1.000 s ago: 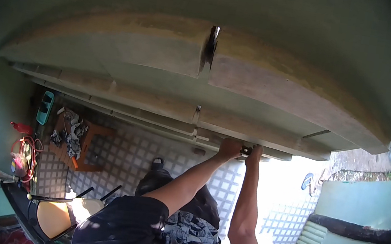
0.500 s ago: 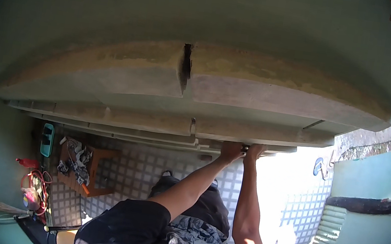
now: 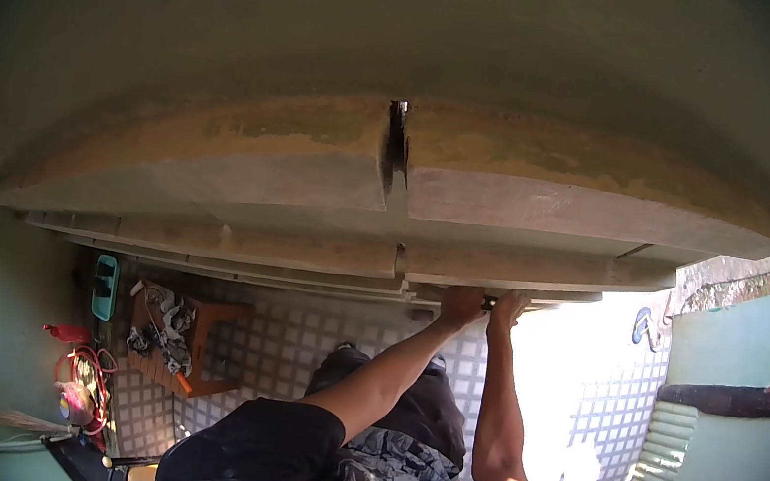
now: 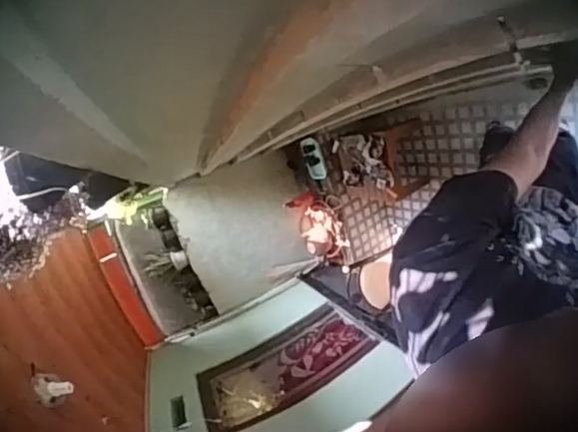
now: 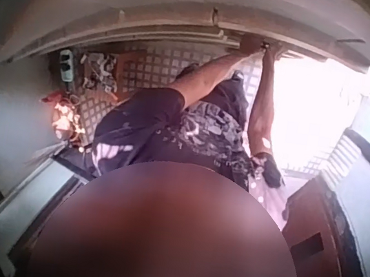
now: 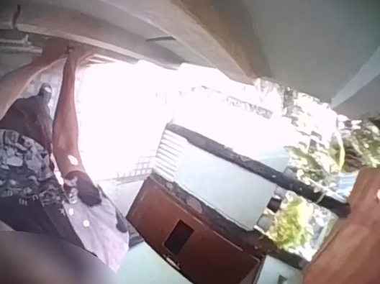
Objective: Using a chisel and hammer to clear or carve a groove in a wooden beam.
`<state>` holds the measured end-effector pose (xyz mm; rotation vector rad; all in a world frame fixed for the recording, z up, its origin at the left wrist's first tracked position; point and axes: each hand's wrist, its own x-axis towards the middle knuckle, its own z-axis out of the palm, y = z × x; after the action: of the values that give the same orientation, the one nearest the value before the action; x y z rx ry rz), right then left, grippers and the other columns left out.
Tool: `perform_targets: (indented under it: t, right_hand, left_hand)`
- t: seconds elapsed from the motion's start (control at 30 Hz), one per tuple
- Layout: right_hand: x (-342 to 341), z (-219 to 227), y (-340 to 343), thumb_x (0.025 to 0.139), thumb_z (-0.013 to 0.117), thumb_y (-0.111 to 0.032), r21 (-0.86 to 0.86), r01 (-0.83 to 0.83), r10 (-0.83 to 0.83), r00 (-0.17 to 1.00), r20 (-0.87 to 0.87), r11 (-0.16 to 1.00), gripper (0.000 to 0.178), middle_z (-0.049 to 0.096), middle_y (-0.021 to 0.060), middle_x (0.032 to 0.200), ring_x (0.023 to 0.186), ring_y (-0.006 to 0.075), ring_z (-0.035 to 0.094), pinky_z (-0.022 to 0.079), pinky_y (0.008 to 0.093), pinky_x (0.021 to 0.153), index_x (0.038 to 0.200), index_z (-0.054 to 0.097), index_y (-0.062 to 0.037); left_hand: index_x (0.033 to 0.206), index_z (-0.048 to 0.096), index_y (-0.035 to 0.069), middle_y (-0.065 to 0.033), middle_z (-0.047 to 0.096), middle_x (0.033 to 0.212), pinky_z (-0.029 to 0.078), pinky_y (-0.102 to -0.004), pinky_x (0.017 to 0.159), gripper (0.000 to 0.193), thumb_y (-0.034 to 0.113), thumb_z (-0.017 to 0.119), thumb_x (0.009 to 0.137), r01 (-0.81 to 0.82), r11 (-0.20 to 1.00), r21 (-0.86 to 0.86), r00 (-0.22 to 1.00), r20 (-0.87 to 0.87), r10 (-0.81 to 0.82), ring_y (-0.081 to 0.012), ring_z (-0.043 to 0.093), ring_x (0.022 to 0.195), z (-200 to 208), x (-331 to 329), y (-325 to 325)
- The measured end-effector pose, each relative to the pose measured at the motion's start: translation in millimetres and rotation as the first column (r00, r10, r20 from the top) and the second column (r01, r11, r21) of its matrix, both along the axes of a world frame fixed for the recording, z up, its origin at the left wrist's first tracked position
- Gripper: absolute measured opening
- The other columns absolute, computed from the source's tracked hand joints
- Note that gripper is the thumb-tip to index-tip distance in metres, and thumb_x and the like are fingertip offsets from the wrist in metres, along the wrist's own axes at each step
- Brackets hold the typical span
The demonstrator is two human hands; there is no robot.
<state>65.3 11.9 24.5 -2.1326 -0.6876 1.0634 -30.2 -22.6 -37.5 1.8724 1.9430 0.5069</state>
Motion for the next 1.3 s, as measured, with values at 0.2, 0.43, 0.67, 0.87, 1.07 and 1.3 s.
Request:
perform_targets:
  t: [0.2,0.43,0.67,0.87,1.07,1.3]
  right_hand:
    - [-28,-7,-8,0.094,0.035,-0.035,0.094,-0.316,0.288,0.928,0.235,0.944,0.05,0.047,0.0287,0.124,0.119,0.0425,0.046,0.034,0.0493,0.101,0.124,0.04,0.0051]
    - [-39,-41,-26,0.093,0.033,-0.026,0.126,-0.18,0.162,0.976,0.143,0.976,0.041,0.052,0.0286,0.111,0.109,0.0425,0.05,0.036,0.049,0.093,0.116,0.042,0.0076]
    - [-1,-43,-56,0.099,0.04,-0.042,0.34,-0.126,0.271,0.865,-0.422,0.932,0.038,0.045,0.002,0.075,0.07,0.0142,0.043,0.036,0.0295,0.065,0.084,0.047,-0.0081]
    - [41,-25,-112,0.101,0.032,-0.043,0.32,-0.121,0.282,0.805,-0.523,0.94,0.04,0.036,-0.0018,0.065,0.059,0.0108,0.037,0.031,0.0266,0.056,0.075,0.04,-0.0138]
    - [71,-23,-116,0.099,0.038,-0.042,0.382,-0.193,0.355,0.837,-0.417,0.904,0.038,0.039,0.0001,0.069,0.057,0.0112,0.037,0.032,0.027,0.054,0.076,0.04,-0.0119]
    - [73,15,-4,0.094,0.037,-0.026,0.493,0.155,0.018,0.945,-0.328,0.856,0.025,0.038,-0.0006,0.073,0.069,0.0135,0.031,0.03,0.0298,0.066,0.076,0.04,-0.0086]
  left_hand:
    - [0.086,0.065,0.009,-0.0145,0.065,0.085,0.052,-0.0452,0.072,0.029,0.029,0.072,0.066,-0.064,0.996,0.068,0.998,0.002,0.064,-0.0322,0.064,0.085,5,-10,-6]
    - [0.083,0.067,0.013,-0.0101,0.066,0.078,0.052,-0.0445,0.069,0.027,0.03,0.074,0.064,-0.039,0.994,0.105,0.995,-0.083,0.048,-0.0305,0.065,0.077,-9,-36,-17]
    - [0.076,0.067,0.018,-0.0063,0.064,0.065,0.05,-0.0428,0.064,0.019,0.03,0.074,0.063,0.183,0.965,0.186,0.982,0.006,-0.188,-0.0291,0.065,0.066,-4,-43,-42]
    - [0.076,0.065,0.018,-0.0035,0.065,0.068,0.048,-0.0403,0.063,0.018,0.025,0.073,0.062,0.202,0.903,0.379,0.948,0.156,-0.277,-0.0257,0.064,0.066,18,-16,-41]
    - [0.082,0.064,0.015,-0.0073,0.065,0.074,0.048,-0.0426,0.067,0.026,0.024,0.074,0.06,0.161,0.943,0.291,0.946,0.228,-0.232,-0.0281,0.064,0.074,20,4,-5]
    - [0.087,0.067,0.014,-0.0095,0.066,0.083,0.049,-0.0445,0.074,0.029,0.024,0.076,0.061,0.033,0.994,0.106,0.981,0.186,-0.053,-0.0307,0.064,0.082,27,21,3]
